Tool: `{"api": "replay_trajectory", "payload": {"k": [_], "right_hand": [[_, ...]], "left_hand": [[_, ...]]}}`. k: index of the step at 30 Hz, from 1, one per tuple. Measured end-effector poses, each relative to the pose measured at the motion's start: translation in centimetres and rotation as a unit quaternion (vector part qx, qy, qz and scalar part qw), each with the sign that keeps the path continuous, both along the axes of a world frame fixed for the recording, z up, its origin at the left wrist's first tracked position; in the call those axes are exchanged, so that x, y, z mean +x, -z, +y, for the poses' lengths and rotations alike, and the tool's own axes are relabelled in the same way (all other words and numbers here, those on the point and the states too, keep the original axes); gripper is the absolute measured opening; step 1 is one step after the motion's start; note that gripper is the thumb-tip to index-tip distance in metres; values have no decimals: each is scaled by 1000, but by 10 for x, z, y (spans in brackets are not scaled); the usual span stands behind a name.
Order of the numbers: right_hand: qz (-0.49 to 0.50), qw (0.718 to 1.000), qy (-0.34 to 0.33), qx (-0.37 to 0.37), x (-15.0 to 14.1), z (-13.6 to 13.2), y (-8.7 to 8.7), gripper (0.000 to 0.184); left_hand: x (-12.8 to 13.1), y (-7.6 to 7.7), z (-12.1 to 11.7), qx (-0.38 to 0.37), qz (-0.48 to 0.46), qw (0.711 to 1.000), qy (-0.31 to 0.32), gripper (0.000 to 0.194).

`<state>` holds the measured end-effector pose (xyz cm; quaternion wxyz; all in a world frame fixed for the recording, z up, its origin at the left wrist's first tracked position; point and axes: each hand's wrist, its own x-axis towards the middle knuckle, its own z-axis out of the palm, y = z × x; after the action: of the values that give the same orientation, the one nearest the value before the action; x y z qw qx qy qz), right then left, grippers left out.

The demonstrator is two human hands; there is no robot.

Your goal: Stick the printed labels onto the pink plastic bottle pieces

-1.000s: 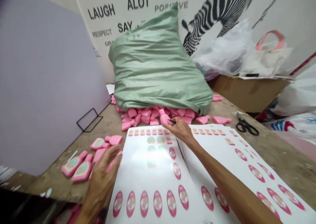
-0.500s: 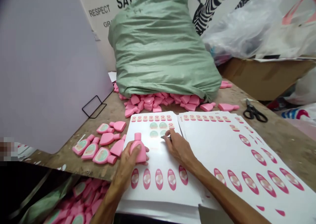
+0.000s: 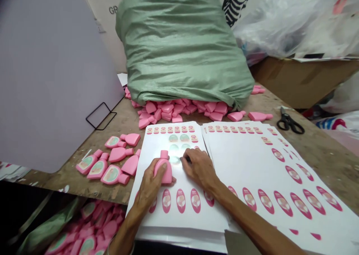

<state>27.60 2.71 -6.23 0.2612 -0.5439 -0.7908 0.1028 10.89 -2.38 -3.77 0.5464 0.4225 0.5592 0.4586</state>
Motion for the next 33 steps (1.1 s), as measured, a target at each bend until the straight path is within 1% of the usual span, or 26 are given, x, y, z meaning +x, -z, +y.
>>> {"api": "replay_trajectory", "payload": {"k": [3,5,7,9,10,12,14,16,18,20,22,29,33], "right_hand": [[6,1000,7,-7,-1,1,1,15],[12,1000,5,15,-1,0,3,19],[35,998,-10,42,-1,-1,3,20],[77,996,-18,47,0,-2,1,22],[110,993,-10,31,1,-3,-2,22],[191,981,26,-27,2,-4,-12,26],[262,959,55,-92,3,-6,-24,30],[295,944,55,-139,1,-10,-35,33],[297,938,30,-179,-4,-16,-44,34],[293,933,10,-208,-10,-23,-49,35],[289,932,0,-221,-17,-29,-52,34],[292,934,-15,-205,-27,-39,-54,32],[296,936,-11,-190,-28,-40,-52,31]], "left_hand": [[0,3,0,7,9,1000,7,34],[1,3,0,12,3,1000,5,33],[2,2,-1,12,-14,1000,-3,34],[1,-1,-2,4,-37,999,-11,34],[1,-2,-2,-4,-47,999,-17,34],[-1,-4,-3,-23,-68,997,-29,37],[-3,-5,-4,-43,-112,992,-37,46],[-4,-7,-6,-55,-178,981,-48,58],[-3,-9,-9,-54,-233,969,-55,63],[-2,-12,-11,-45,-262,963,-51,61],[-1,-14,-13,-42,-272,960,-43,57],[-2,-13,-16,-70,-278,956,-62,55],[-2,-13,-17,-63,-286,954,-64,55]]}}
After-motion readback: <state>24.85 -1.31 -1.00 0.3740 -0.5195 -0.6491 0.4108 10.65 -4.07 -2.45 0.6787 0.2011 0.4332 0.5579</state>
